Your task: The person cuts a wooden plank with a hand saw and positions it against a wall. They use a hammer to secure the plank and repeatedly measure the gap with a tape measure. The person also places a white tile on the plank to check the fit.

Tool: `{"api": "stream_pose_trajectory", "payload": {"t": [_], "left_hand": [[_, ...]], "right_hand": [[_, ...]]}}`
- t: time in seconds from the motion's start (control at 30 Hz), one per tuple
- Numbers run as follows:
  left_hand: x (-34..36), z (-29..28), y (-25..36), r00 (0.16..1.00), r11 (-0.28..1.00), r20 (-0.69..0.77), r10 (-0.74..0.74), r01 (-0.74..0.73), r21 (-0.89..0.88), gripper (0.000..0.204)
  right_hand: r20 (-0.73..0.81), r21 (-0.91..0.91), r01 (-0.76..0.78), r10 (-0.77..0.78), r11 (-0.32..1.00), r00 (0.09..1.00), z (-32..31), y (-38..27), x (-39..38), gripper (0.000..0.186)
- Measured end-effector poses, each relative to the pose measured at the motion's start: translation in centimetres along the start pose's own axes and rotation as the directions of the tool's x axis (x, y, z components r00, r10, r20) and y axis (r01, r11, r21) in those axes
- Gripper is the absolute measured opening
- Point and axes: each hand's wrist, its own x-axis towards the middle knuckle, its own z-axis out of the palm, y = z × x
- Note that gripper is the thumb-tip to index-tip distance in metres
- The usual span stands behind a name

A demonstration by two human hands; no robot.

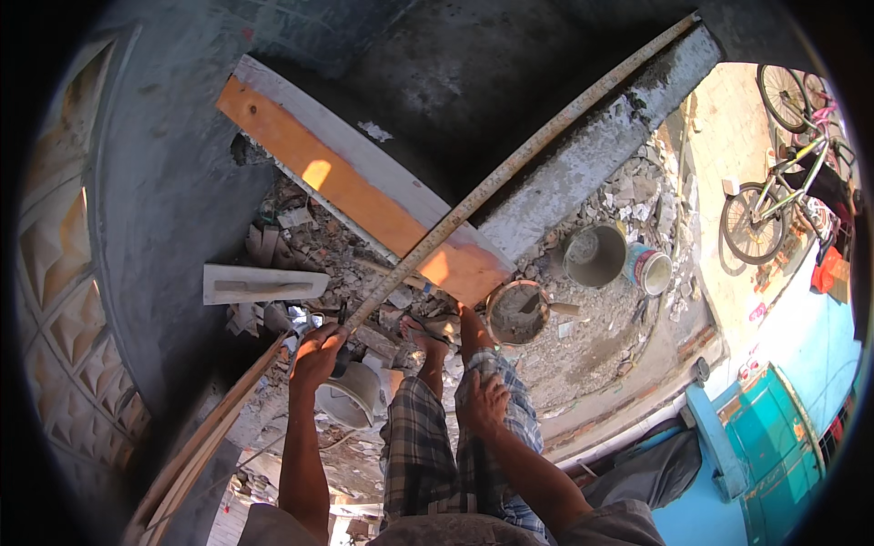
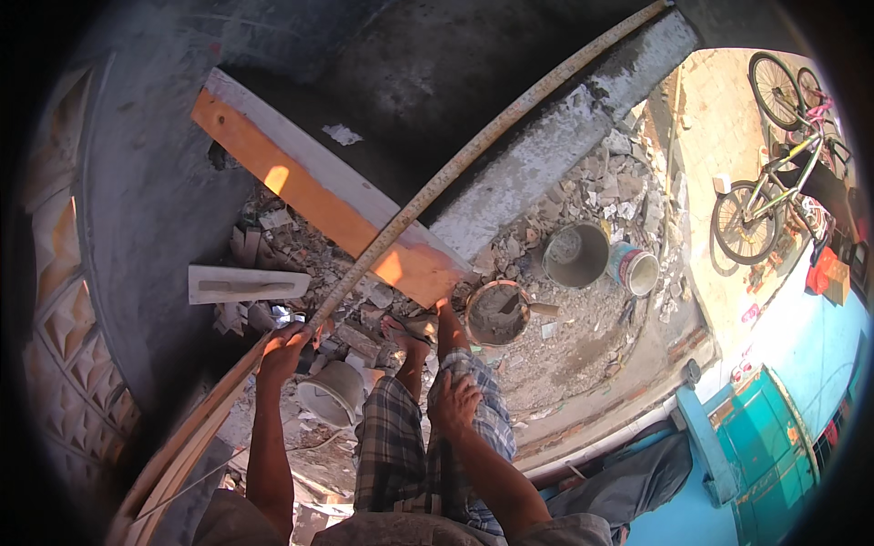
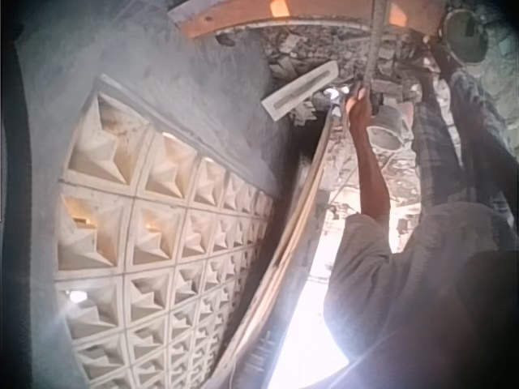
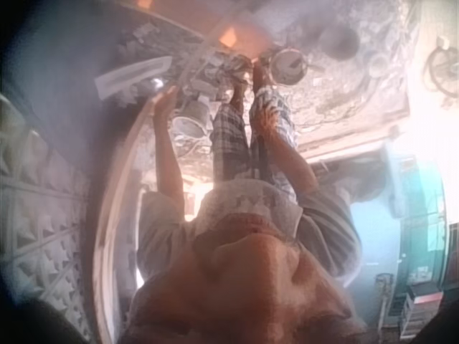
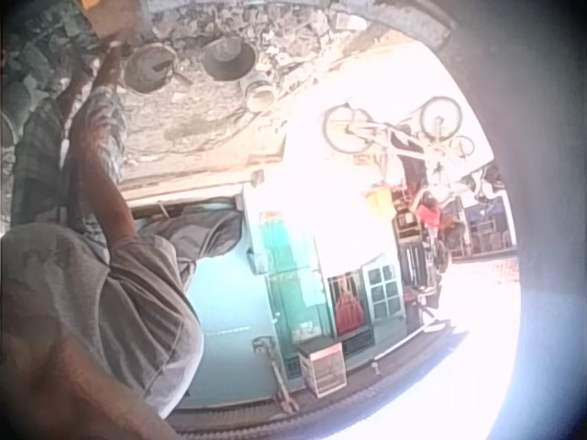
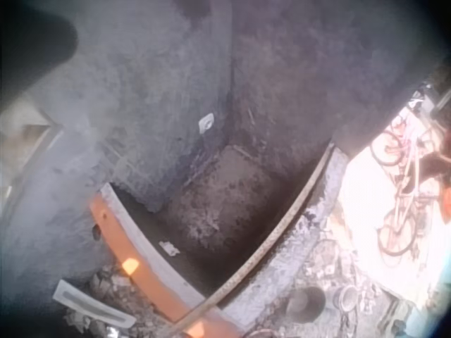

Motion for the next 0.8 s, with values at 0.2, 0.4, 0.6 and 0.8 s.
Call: {"api": "stream_pose_trajectory", "payload": {"t": [0.2,0.4,0.6,0.8], "left_hand": [[-3.1,1.3,-2.8,0.996,0.982,0.092,0.019,-0.001,-0.19,0.034],[-11.3,8.1,-7.9,0.962,0.87,0.272,0.019,0.118,-0.48,0.03],[-15.6,15.1,-10.1,0.982,0.82,0.187,0.021,0.09,-0.565,0.036],[-17.8,18.4,-14.7,0.974,0.852,0.218,-0.063,0.166,-0.496,0.036]], "right_hand": [[0.0,-0.01,-0.018,0.018,1.0,1.0,0.3,0.1,0.5,0.099],[-0.071,-0.019,0.054,-0.055,0.998,0.996,1.0,-0.2,0.5,0.09],[-0.099,-0.109,0.041,-0.052,0.993,0.994,2.3,-0.4,0.4,0.09],[-0.138,-0.207,0.081,-0.111,0.975,0.984,3.1,-0.6,0.3,0.09]]}}
